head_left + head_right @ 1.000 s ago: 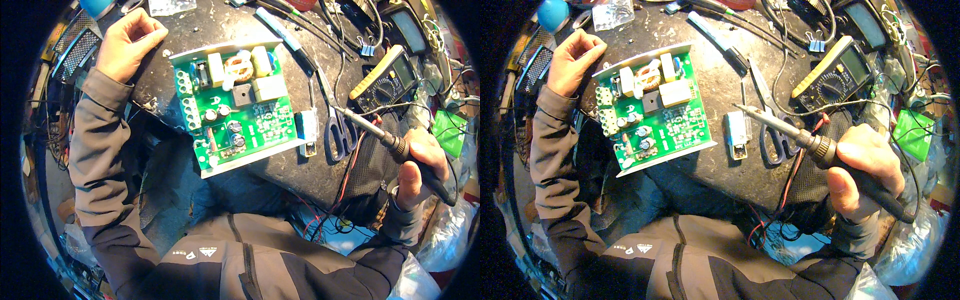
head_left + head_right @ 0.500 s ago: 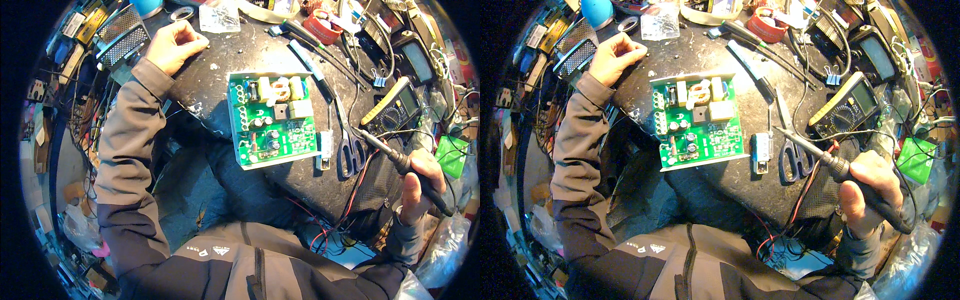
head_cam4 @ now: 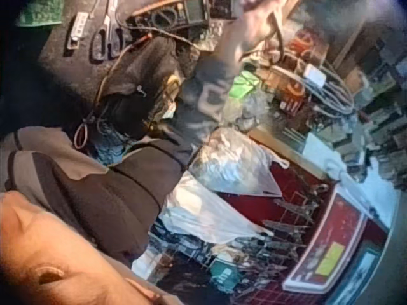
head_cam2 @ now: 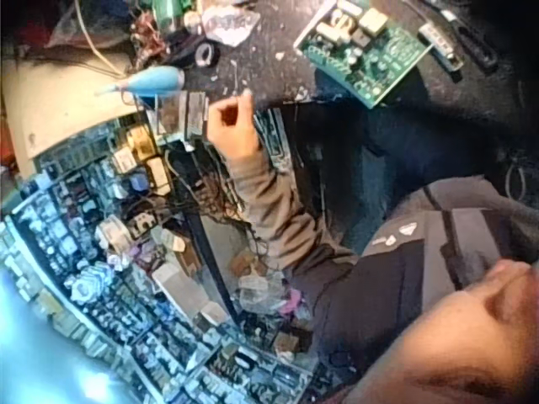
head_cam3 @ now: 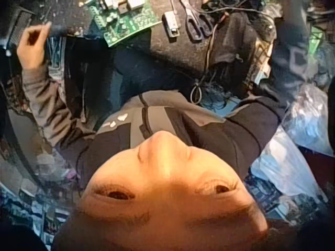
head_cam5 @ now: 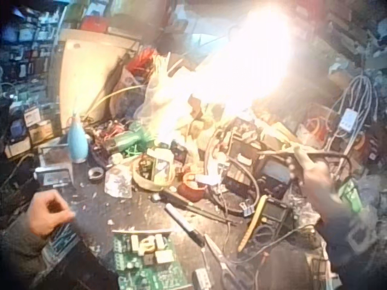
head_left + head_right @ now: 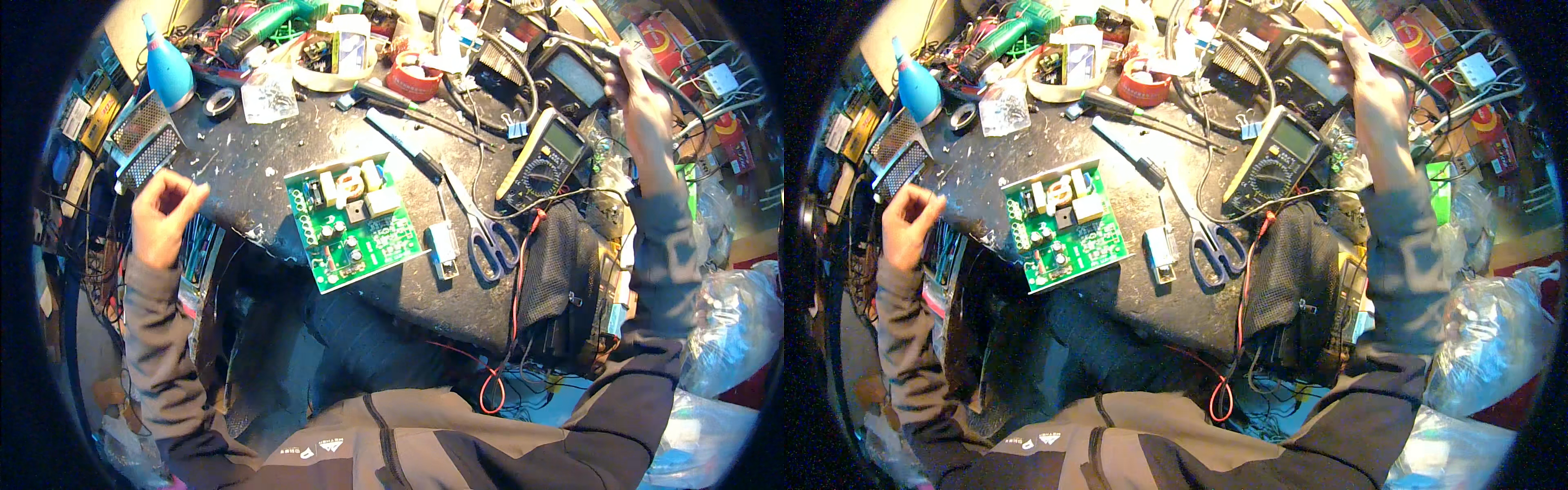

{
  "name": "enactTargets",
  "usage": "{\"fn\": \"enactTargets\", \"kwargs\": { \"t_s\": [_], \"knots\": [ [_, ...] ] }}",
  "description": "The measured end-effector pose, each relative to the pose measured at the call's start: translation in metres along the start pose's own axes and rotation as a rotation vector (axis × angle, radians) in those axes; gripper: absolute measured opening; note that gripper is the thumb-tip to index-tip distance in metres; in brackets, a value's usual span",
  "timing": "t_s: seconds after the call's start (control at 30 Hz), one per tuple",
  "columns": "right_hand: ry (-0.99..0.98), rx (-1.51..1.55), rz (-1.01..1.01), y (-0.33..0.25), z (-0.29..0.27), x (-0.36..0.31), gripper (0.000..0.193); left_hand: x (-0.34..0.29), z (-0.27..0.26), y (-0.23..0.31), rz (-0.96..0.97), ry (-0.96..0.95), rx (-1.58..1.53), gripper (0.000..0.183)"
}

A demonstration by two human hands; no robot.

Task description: The person opens a metal enclosure to access a green circuit board, then uses a soldering iron to reflow solder on several component leads. They insert a new component, trim its leads with scissors, and solder it in place. The person inspects the board and the enclosure throughout the process.

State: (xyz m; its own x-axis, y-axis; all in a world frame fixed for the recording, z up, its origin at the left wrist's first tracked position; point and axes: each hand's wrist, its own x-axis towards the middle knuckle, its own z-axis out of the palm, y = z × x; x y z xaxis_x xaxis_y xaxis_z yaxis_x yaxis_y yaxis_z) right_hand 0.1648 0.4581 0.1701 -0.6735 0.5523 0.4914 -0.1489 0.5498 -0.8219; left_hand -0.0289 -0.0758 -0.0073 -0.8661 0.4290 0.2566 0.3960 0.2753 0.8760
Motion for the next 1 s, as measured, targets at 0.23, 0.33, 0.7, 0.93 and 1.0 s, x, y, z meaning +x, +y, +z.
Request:
{"fn": "enactTargets", "kwargs": {
  "t_s": [0.23,0.33,0.7,0.93,1.0],
  "knots": [
    [0.042,0.092,0.072,0.063,0.015,0.130,0.029,-0.078,-0.020,0.008,-0.051,0.001,0.006,0.018],
    [0.044,0.074,0.090,0.093,0.024,0.166,0.030,-0.096,-0.023,0.007,-0.039,0.035,-0.045,0.017],
    [0.023,0.289,0.341,0.158,0.080,0.213,0.032,-0.105,-0.028,0.046,-0.006,-0.260,0.115,0.049],
    [-0.469,0.295,0.558,0.117,0.144,0.161,0.034,0.027,-0.004,0.018,-0.018,-0.173,-0.005,0.018],
    [-0.773,0.026,0.436,0.085,0.179,0.135,0.034,0.064,0.010,-0.005,-0.095,-0.135,0.004,0.022]
  ]
}}
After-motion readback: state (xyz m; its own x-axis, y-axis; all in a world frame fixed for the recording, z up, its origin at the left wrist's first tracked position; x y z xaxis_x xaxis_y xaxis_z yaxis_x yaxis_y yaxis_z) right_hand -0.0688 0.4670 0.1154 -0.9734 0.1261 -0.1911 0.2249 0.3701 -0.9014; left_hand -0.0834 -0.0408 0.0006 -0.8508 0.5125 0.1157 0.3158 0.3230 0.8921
